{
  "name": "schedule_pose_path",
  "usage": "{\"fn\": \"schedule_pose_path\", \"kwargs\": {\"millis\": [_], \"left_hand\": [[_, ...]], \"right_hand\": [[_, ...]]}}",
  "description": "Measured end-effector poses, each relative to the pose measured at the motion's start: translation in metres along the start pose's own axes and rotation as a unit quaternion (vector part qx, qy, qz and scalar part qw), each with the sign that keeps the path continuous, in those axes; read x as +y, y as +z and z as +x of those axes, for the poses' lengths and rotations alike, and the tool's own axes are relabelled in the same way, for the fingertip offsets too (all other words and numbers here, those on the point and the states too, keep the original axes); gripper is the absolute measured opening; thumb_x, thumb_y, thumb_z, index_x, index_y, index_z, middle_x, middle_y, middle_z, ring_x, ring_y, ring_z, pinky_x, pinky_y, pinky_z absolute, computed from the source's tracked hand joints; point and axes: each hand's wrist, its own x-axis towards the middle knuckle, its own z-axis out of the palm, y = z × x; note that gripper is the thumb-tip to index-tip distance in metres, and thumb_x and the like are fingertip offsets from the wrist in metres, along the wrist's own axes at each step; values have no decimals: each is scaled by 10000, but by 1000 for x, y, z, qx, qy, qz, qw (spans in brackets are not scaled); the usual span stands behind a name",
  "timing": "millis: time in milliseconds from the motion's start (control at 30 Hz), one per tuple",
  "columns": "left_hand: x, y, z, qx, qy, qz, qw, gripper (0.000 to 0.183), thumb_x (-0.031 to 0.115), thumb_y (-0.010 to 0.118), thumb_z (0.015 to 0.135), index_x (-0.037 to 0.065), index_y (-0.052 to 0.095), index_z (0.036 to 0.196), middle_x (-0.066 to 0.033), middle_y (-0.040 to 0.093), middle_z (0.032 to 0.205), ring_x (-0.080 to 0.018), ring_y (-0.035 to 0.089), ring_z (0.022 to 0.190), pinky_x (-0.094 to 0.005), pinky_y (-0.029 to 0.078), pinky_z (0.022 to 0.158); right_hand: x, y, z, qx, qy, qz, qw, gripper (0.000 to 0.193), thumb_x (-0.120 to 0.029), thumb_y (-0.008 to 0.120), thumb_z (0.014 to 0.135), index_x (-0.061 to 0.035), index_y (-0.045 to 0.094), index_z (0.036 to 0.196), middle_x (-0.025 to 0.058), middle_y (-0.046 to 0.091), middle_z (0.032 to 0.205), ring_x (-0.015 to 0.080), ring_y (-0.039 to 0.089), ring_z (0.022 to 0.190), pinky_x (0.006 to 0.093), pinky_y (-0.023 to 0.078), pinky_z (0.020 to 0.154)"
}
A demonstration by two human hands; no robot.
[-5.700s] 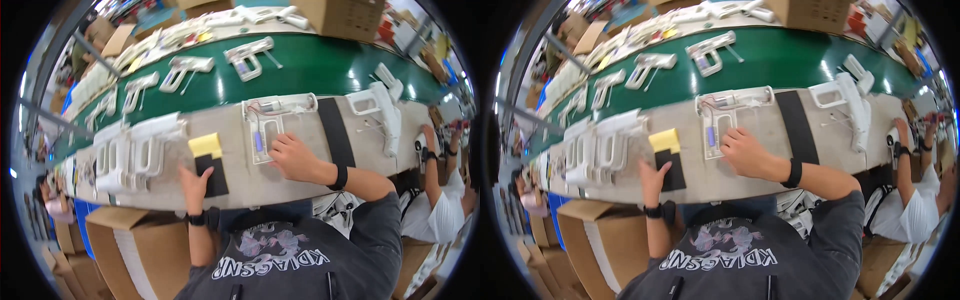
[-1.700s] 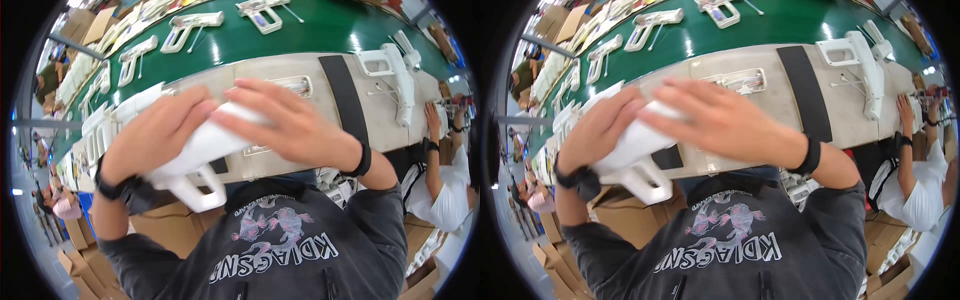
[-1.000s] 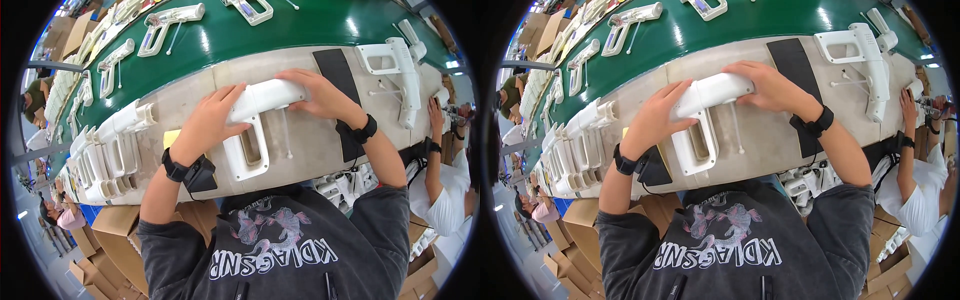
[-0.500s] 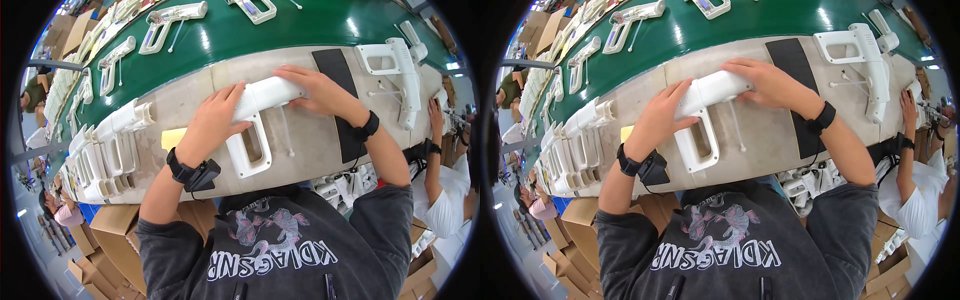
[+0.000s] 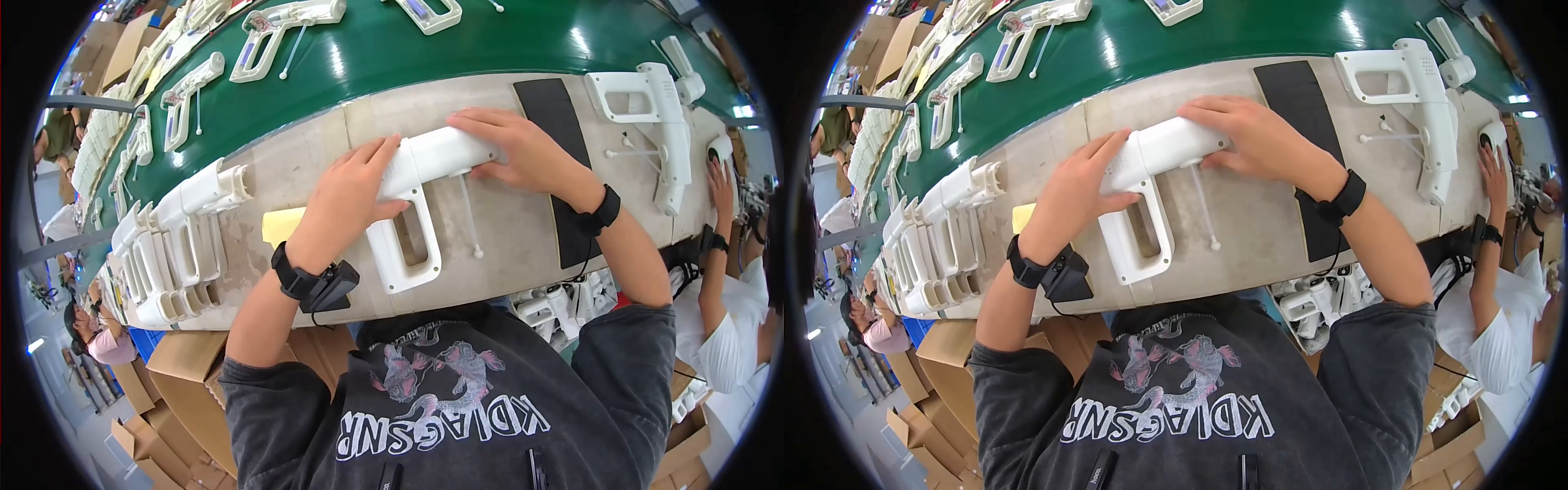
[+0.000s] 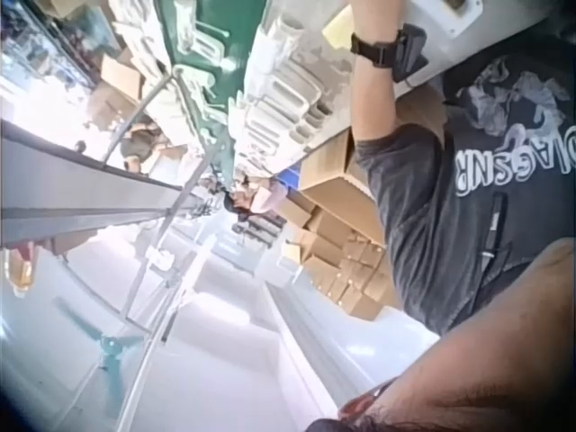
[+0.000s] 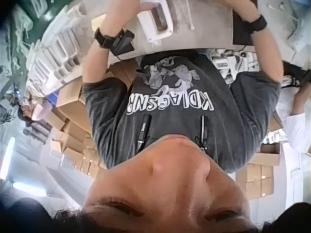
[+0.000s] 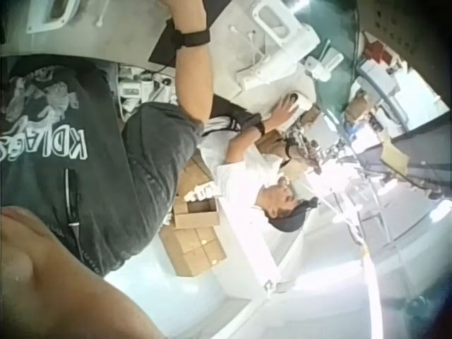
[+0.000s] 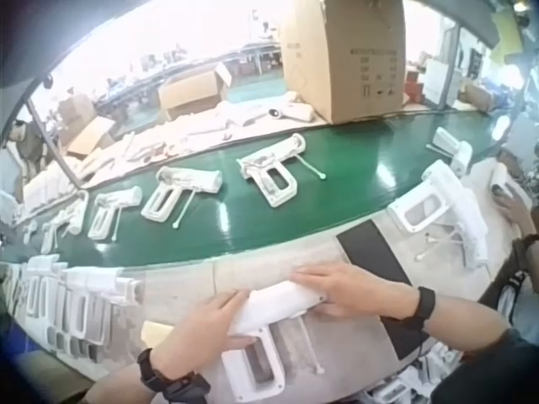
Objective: The person picks up a white plastic housing from a box, peels a black adhesive strip from a yellow backing, and presses it into the housing. They then fit a second white plastic housing piece over the first, pressing them together by hand, and place the assembled unit onto a stack.
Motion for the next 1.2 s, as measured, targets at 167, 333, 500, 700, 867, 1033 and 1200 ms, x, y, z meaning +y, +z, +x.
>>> {"fn": "schedule_pose_path", "kwargs": {"millis": [167, 333, 500, 700, 867, 1033, 1200], "left_hand": [[-3, -9, 7, -53, -56, -31, 997, 799, 222, 849, 747, 22, 470, 1421, -206, 581, 1333, -387, 584, 1188, -445, 497, 990], [-4, -6, 31, -132, -73, 0, 989, 910, 354, 918, 648, -4, 492, 1369, -229, 604, 1283, -383, 585, 1201, -437, 496, 982], [-3, -29, 52, -256, 21, -26, 966, 925, 391, 942, 559, -4, 561, 1304, -219, 653, 1174, -375, 623, 1129, -428, 497, 980], [84, -34, 41, -265, 57, -77, 959, 826, 345, 902, 604, 0, 539, 1261, -236, 661, 1114, -404, 650, 1039, -440, 516, 925], [151, -18, 49, -274, 169, -53, 945, 837, 423, 872, 673, 4, 494, 1292, -249, 652, 1099, -406, 644, 1065, -456, 508, 921], [130, -25, 162, 64, 186, -130, 972, 814, 568, 734, 848, -24, 500, 1357, -272, 575, 1268, -424, 509, 1267, -514, 392, 1077], [-18, -5, 256, 199, -225, -115, 947, 1133, 625, 799, 756, -79, 277, 1474, -321, 399, 1438, -479, 401, 1349, -550, 359, 1101]], "right_hand": [[25, -8, 9, -42, -1, 72, 996, 631, -198, 730, 895, -97, 502, 1476, 124, 612, 1357, 307, 526, 1299, 395, 428, 1087], [26, -23, 13, -105, 68, 53, 991, 621, -295, 768, 873, -13, 534, 1376, 170, 653, 1190, 324, 605, 1103, 395, 476, 960], [29, -18, 10, -168, 78, 226, 956, 668, -329, 802, 870, -11, 503, 1374, 128, 655, 1164, 196, 617, 1045, 349, 508, 890], [-55, -50, -99, -7, 248, 373, 894, 501, -300, 811, 859, -20, 619, 1228, 50, 671, 1008, 99, 626, 923, 264, 515, 688], [-93, -68, -181, 176, 249, 305, 902, 458, -277, 813, 815, -25, 658, 1164, 39, 677, 998, 127, 635, 933, 275, 506, 799], [-62, -98, -296, 498, 311, 424, 690, 409, -362, 604, 988, -22, 592, 1215, 97, 712, 973, 181, 682, 655, 251, 526, 485], [52, -150, -383, 607, 219, 503, 575, 410, -321, 556, 1048, -104, 553, 1396, 92, 636, 1302, 252, 622, 1162, 357, 542, 918]]}}
